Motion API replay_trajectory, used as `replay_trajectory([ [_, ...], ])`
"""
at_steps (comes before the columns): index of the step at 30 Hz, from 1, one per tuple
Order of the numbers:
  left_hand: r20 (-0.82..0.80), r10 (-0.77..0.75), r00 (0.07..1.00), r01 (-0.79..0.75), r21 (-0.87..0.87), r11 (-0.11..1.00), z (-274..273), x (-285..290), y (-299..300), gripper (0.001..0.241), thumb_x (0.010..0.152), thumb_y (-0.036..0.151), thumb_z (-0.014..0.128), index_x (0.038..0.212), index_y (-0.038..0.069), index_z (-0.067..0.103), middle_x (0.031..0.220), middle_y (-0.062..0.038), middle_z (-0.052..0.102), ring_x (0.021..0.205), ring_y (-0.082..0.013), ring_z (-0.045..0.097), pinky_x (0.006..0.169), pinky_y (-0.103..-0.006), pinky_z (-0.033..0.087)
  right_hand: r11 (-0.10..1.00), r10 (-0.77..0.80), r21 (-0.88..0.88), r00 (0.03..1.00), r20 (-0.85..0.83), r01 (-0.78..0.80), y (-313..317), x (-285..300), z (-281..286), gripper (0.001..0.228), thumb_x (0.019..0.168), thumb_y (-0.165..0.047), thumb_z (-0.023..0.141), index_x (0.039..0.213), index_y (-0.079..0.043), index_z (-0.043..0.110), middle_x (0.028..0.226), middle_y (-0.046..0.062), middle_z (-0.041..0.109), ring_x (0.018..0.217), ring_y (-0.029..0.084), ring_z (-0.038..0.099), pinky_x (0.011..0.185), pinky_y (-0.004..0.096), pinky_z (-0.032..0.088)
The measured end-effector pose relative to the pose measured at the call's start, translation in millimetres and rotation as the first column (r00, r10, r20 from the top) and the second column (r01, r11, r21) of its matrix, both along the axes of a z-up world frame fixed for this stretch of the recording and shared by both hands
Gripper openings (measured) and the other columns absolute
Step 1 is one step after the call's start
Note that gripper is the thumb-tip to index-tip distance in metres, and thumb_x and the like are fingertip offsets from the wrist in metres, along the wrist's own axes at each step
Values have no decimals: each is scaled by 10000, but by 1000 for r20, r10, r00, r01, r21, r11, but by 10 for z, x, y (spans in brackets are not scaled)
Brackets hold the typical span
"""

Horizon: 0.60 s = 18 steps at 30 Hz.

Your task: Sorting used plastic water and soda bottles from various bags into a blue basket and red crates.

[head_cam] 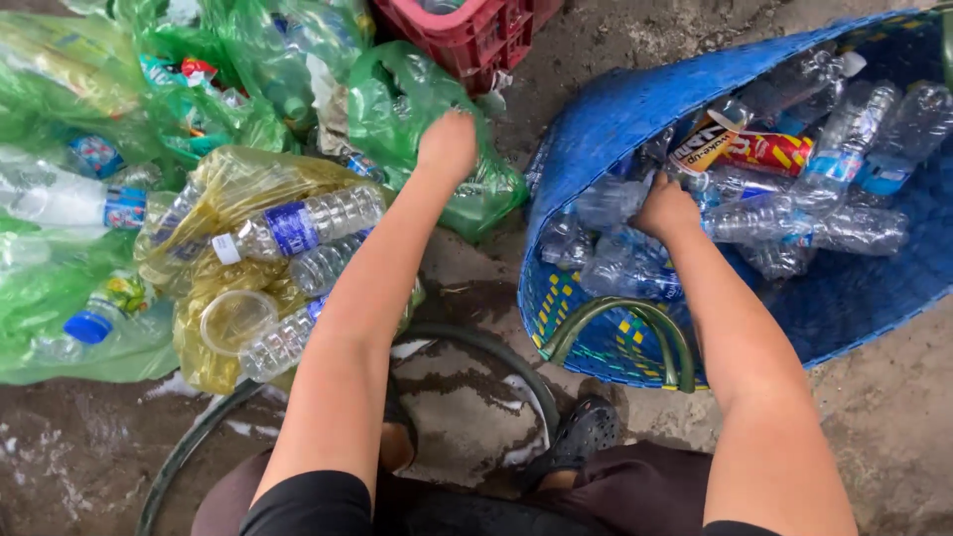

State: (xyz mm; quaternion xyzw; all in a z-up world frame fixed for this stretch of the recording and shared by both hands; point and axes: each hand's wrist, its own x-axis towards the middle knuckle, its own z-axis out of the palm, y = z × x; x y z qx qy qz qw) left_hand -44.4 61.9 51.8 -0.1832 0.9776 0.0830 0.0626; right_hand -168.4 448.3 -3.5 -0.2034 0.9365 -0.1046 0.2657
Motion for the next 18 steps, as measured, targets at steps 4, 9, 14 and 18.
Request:
replay_trajectory([
  [4,311,-212,926,248,-82,965,-974,265,-150,290,942,156,535,1112,72,754,1273,-182,659,1225,-356,605,972,-525,507,975,-156,-162,988,-20,150,111,-141,-289,682,830,-200,679,1464,-1,525,1299,321,675,1217,468,653,1021,518,541],
  [9,282,-311,908,409,-424,808,-1077,346,-69,363,923,259,511,1182,138,735,1302,-126,643,1316,-371,479,1042,-575,374,982,-164,-54,958,238,181,143,324,-392,1128,712,-622,831,1457,116,415,1284,351,620,1169,449,648,1003,447,526],
  [14,434,-264,861,451,-413,791,-910,302,-72,368,1022,280,481,1258,121,714,1388,-93,599,1340,-333,476,1125,-562,333,978,-207,57,915,345,200,60,450,-736,1145,669,-583,855,1466,104,403,1344,318,624,1225,410,647,1042,427,523],
  [18,291,-238,927,339,-372,864,-1151,363,-327,351,992,301,507,1236,102,663,1331,-119,596,1303,-374,484,1023,-575,403,823,-291,-238,743,603,516,114,312,-562,1094,636,-157,867,1557,-21,292,1324,210,639,1142,319,663,956,417,562],
])
